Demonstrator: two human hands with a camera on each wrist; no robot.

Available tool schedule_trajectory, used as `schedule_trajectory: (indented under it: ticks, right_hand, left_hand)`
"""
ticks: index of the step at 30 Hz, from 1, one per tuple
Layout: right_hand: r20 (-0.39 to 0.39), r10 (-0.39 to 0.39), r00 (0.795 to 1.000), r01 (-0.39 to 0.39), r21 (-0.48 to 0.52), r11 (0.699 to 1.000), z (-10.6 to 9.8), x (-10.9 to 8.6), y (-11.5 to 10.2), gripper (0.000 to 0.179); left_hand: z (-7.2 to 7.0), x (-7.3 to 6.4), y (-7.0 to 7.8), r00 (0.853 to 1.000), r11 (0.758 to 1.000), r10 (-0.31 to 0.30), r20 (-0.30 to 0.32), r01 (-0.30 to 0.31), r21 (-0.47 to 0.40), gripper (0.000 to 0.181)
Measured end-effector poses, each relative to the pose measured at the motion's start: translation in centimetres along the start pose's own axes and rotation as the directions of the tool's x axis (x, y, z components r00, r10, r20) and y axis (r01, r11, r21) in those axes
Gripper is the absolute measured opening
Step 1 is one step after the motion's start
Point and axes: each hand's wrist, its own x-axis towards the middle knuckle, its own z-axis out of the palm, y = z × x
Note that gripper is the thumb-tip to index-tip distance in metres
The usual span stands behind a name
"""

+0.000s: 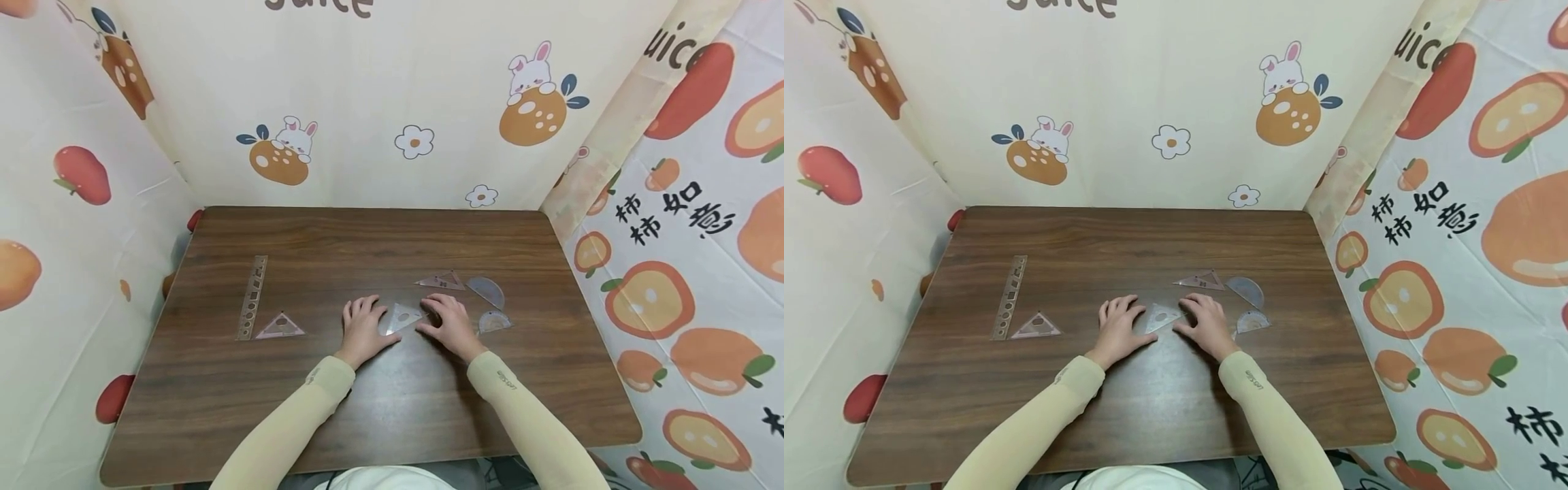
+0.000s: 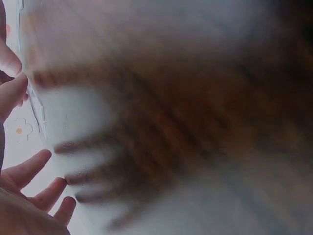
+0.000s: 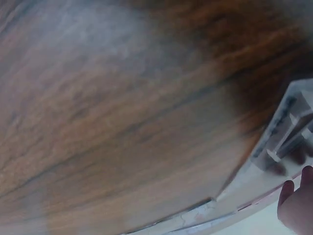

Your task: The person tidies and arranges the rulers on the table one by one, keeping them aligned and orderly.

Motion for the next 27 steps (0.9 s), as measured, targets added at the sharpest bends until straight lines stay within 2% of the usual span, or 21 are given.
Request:
schedule_trajectory:
  ticks: [7, 12, 18, 22, 27]
  right_hand:
    - [-0.009, -0.016, 1.0, 0.016, -0.027, 1.0, 0.5, 0.1, -0.2, 0.053]
    - [-0.028, -0.014, 1.0, 0.014, -0.029, 0.999, 0.7, 0.2, -0.5, 0.046]
    - [-0.044, -0.003, 0.999, 0.002, -0.009, 1.0, 1.3, 0.4, -0.8, 0.038]
    - [-0.09, -0.017, 0.996, 0.018, 0.014, 1.0, 1.7, 0.4, -1.0, 0.036]
    - [-0.134, -0.044, 0.99, 0.048, 0.026, 0.998, 2.3, 0.2, -1.0, 0.034]
  left_hand:
    - [0.0, 0.2, 0.1, 1.0, 0.998, 0.011, 0.0, -0.011, 0.059, 0.063]
    - [0.2, 0.2, 0.3, 1.0, 1.0, 0.012, -0.008, -0.012, 0.023, 0.059]
    - [0.5, 0.2, 0.6, 1.0, 0.999, -0.017, -0.015, 0.016, -0.05, 0.054]
    - [0.6, 0.2, 0.7, 0.999, 0.995, -0.03, -0.024, 0.027, -0.095, 0.053]
    - [0.7, 0.1, 0.7, 0.999, 0.989, -0.014, -0.042, 0.007, -0.148, 0.052]
